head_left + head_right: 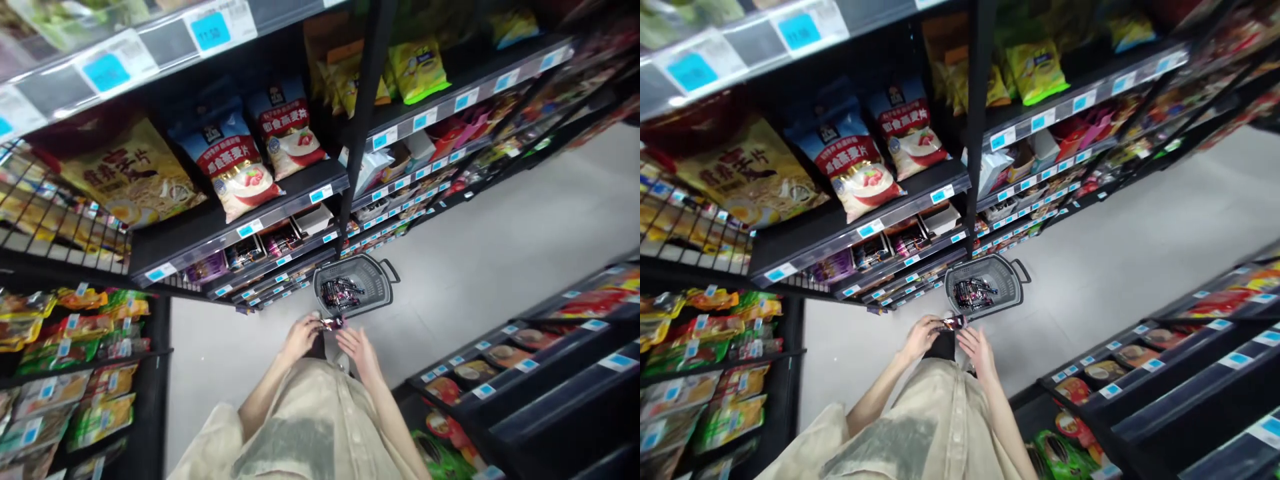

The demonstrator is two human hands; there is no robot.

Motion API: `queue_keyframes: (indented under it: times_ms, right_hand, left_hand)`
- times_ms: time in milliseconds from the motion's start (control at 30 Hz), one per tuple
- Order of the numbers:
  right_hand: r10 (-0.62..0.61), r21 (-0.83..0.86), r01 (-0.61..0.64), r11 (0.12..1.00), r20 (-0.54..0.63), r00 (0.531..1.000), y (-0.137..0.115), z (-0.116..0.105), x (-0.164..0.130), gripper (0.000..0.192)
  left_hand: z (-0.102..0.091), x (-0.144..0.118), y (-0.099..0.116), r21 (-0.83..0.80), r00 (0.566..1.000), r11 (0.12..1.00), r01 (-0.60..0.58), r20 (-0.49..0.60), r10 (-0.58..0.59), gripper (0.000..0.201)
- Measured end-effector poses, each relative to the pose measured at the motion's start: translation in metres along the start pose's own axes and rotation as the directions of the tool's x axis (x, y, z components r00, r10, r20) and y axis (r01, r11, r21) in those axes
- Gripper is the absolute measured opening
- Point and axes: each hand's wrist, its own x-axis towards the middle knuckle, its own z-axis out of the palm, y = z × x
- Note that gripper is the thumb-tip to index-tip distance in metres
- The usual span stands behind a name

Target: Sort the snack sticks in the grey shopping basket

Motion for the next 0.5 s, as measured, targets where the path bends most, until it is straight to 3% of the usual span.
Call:
queue_keyframes:
  times_ms: [200,300,400,500]
  right_hand:
    - [-0.075,-0.049,0.069,0.996,-0.148,0.986,-0.027,-0.012,0.028,0.043]
    - [-0.107,-0.042,0.1,0.994,-0.222,0.969,-0.029,-0.014,0.034,0.047]
    - [-0.112,-0.005,0.116,0.993,-0.285,0.952,-0.025,-0.012,0.033,0.05]
    - [-0.098,0.044,0.122,0.992,-0.357,0.929,-0.017,-0.006,0.031,0.049]
  left_hand:
    - [-0.128,0.109,-0.085,0.24,0.986,0.967,0.089,-0.162,-0.05,0.028]
    - [-0.177,0.165,-0.112,0.314,0.966,0.927,0.204,-0.219,-0.139,0.029]
    - [-0.196,0.216,-0.131,0.344,0.949,0.889,0.302,-0.197,-0.247,0.032]
    - [-0.191,0.256,-0.146,0.355,0.936,0.866,0.352,-0.167,-0.311,0.033]
